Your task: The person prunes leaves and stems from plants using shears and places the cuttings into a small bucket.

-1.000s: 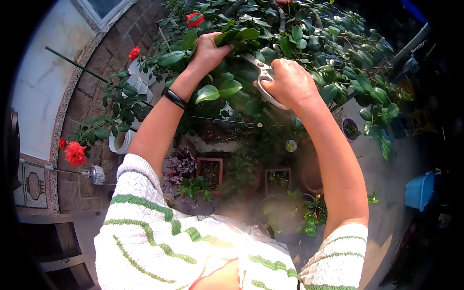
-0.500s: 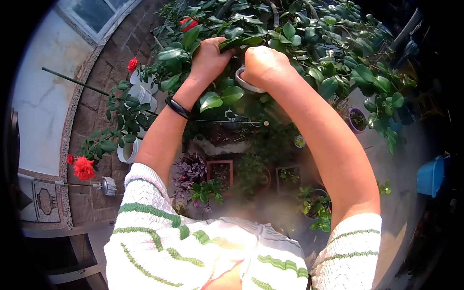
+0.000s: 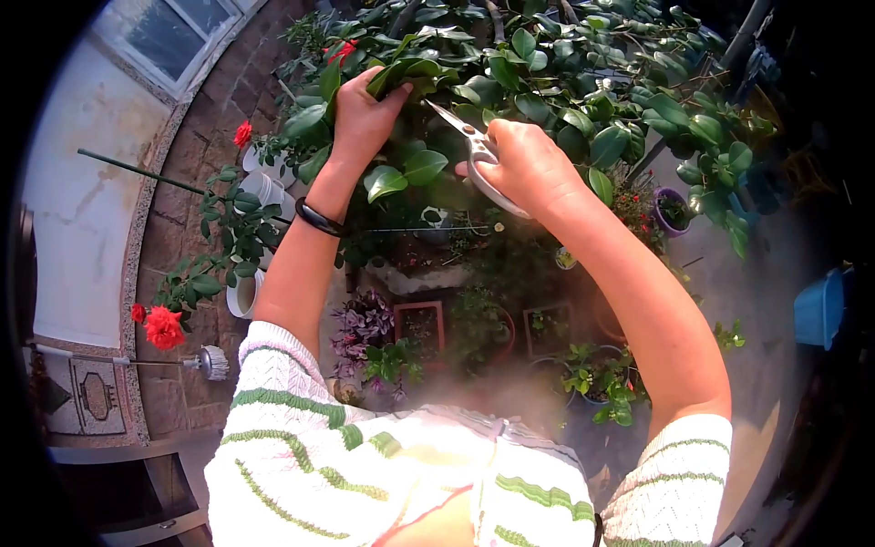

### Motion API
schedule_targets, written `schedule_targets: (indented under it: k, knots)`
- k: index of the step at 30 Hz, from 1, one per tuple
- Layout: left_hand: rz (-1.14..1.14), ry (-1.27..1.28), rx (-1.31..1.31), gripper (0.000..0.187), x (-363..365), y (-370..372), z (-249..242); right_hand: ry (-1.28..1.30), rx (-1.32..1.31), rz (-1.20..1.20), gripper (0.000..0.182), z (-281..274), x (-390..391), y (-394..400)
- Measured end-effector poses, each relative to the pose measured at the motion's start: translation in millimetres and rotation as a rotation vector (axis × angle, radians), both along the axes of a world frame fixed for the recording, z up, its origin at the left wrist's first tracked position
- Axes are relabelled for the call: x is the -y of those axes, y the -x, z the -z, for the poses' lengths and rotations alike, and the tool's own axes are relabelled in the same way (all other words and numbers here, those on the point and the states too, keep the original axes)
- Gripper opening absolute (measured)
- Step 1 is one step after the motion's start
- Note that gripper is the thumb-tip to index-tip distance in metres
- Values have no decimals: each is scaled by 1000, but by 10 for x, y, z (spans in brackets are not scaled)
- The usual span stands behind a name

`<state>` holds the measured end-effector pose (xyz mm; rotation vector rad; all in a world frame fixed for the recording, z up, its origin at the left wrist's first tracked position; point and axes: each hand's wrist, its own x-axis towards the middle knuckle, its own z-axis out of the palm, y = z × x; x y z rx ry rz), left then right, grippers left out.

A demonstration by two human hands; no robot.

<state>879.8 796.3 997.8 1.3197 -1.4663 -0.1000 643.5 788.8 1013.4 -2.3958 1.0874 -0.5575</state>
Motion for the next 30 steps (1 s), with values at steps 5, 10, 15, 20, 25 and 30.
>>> schedule_targets:
  k: [5, 10, 15, 20, 25, 30]
  knots:
    - [72, 174, -197, 17, -285, 61, -231, -387, 288, 18, 35, 48, -169, 566]
    - [-91, 220, -321, 18, -956, 16, -452, -591, 540, 48, 32, 282, -444, 1051]
    - [-307, 226, -589, 20, -1660, -168, -137, -619, 486, 101, 31, 364, -783, 1326]
    - [-217, 103, -785, 33, -1865, -394, 186, -470, 414, 109, 40, 108, -796, 1287]
    - [-41, -257, -669, 32, -1783, -225, -33, -290, 296, 97, 40, -127, -631, 1030]
    - [-118, -220, -420, 32, -1602, -110, 46, 10, 95, 93, 43, -189, -531, 729]
